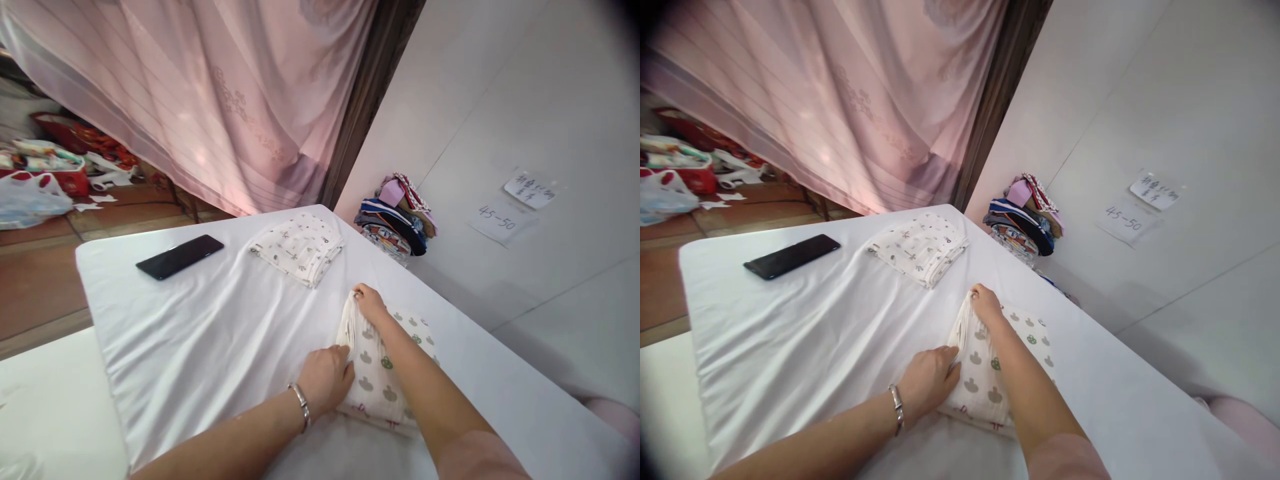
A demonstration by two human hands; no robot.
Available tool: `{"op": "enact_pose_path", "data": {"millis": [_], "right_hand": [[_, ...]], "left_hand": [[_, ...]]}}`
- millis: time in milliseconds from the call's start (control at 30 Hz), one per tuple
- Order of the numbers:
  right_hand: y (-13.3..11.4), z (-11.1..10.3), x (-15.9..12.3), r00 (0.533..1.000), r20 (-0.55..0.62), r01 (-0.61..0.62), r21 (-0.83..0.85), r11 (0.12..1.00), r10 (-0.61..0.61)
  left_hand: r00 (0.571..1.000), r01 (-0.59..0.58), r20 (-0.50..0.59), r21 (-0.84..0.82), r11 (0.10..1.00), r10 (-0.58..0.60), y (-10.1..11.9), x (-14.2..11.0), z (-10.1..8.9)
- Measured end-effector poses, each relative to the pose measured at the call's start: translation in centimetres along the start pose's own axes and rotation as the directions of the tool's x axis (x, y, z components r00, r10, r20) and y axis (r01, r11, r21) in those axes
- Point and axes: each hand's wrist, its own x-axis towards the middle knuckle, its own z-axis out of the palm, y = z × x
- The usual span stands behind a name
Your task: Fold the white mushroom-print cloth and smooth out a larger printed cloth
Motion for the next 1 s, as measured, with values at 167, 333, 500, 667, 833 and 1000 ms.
{"op": "enact_pose_path", "data": {"millis": [167, 333, 500, 667, 833, 1000], "right_hand": [[-0.7, 0.3, -0.6, 0.999, -0.041, 0.029, -0.110, 0.993, -0.033], [-0.8, -1.0, -2.1, 0.995, -0.095, 0.014, -0.156, 0.988, -0.029], [-1.2, -0.1, -5.3, 0.989, -0.105, 0.076, -0.239, 0.968, -0.103], [-2.5, 1.3, -6.1, 0.997, -0.008, 0.071, -0.315, 0.946, -0.077], [-3.3, -0.3, -6.7, 0.998, 0.059, 0.018, -0.236, 0.972, -0.004], [-4.0, -1.1, -11.0, 0.996, 0.045, 0.082, -0.165, 0.983, -0.076]], "left_hand": [[0.999, -0.011, -0.030, 0.033, 0.999, 0.012, -0.3, 0.1, 0.3], [0.999, -0.031, -0.020, 0.036, 0.999, 0.031, -0.2, 0.0, 0.1], [1.000, -0.027, -0.004, 0.027, 0.999, 0.027, 0.0, 0.0, -0.2], [1.000, 0.006, -0.007, 0.038, 0.999, -0.005, 0.0, 0.1, -0.6], [1.000, -0.009, -0.012, 0.045, 0.999, 0.010, 0.0, 0.2, -0.9], [0.999, -0.016, -0.028, 0.065, 0.998, 0.018, -0.2, 0.3, -0.6]]}}
